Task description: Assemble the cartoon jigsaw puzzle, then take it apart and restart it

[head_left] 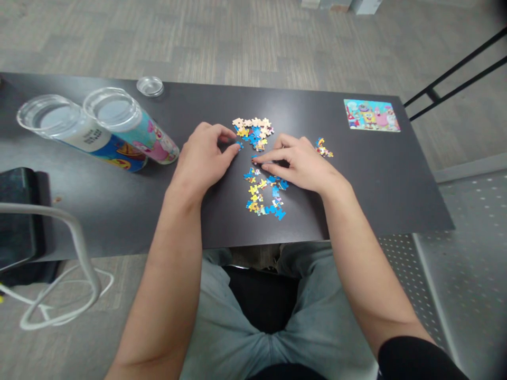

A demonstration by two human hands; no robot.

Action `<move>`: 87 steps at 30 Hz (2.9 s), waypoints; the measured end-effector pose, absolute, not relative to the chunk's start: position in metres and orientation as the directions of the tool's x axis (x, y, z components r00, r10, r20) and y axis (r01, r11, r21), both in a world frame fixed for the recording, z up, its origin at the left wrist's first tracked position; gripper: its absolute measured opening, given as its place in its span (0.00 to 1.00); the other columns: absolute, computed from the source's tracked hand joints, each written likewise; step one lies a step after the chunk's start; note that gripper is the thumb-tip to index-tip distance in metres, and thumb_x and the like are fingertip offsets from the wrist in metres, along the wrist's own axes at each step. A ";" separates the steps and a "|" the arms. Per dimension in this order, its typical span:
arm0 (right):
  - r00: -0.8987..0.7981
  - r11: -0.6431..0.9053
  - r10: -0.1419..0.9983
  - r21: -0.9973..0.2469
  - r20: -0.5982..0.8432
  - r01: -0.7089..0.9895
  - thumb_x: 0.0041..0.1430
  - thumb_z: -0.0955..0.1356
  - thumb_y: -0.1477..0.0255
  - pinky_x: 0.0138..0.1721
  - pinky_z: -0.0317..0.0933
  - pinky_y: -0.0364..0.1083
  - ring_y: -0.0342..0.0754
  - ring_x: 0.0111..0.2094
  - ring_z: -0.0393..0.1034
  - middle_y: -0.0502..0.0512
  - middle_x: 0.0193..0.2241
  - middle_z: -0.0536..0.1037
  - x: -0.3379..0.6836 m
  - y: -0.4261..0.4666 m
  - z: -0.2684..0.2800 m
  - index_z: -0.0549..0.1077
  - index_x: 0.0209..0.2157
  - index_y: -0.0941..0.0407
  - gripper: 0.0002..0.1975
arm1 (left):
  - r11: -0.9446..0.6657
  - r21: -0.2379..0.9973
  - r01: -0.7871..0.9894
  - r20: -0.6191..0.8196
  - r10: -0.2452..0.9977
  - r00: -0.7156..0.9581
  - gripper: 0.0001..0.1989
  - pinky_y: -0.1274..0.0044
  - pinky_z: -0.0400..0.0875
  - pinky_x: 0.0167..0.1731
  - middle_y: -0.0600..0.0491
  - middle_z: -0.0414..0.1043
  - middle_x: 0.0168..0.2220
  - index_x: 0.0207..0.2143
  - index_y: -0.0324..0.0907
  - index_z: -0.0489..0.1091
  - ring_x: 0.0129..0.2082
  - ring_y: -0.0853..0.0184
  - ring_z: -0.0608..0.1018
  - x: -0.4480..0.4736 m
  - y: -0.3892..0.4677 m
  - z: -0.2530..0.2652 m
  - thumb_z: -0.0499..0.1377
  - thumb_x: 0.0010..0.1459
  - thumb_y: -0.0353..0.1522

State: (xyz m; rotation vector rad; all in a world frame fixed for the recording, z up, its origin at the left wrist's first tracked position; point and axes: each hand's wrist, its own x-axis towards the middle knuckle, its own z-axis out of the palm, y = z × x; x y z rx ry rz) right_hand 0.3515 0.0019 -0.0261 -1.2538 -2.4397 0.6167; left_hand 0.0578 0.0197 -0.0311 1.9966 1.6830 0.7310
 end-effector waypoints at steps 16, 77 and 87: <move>-0.313 0.366 0.929 -0.588 0.195 0.722 0.78 0.82 0.65 0.60 0.75 0.64 0.65 0.50 0.82 0.59 0.47 0.84 0.399 0.009 -0.029 0.96 0.59 0.45 0.13 | -0.215 0.721 0.658 0.068 0.968 0.241 0.09 0.64 0.74 0.42 0.52 0.86 0.44 0.48 0.48 0.88 0.37 0.60 0.80 0.060 0.018 -0.029 0.77 0.66 0.30; -0.287 0.352 0.932 -0.732 0.220 0.584 0.80 0.79 0.64 0.53 0.74 0.56 0.54 0.41 0.73 0.54 0.41 0.80 0.373 0.015 -0.041 0.89 0.43 0.50 0.08 | -0.403 0.737 0.542 0.217 0.902 0.374 0.11 0.66 0.81 0.48 0.50 0.89 0.54 0.54 0.47 0.86 0.37 0.64 0.79 0.088 0.017 -0.027 0.74 0.71 0.32; -0.215 0.327 0.944 -0.607 0.251 0.725 0.76 0.79 0.75 0.60 0.74 0.63 0.59 0.48 0.80 0.55 0.44 0.84 0.380 0.016 -0.042 0.90 0.50 0.53 0.05 | -0.391 0.614 0.686 0.129 0.907 0.401 0.11 0.64 0.79 0.50 0.47 0.84 0.60 0.54 0.47 0.88 0.49 0.57 0.85 0.088 0.017 -0.034 0.75 0.71 0.30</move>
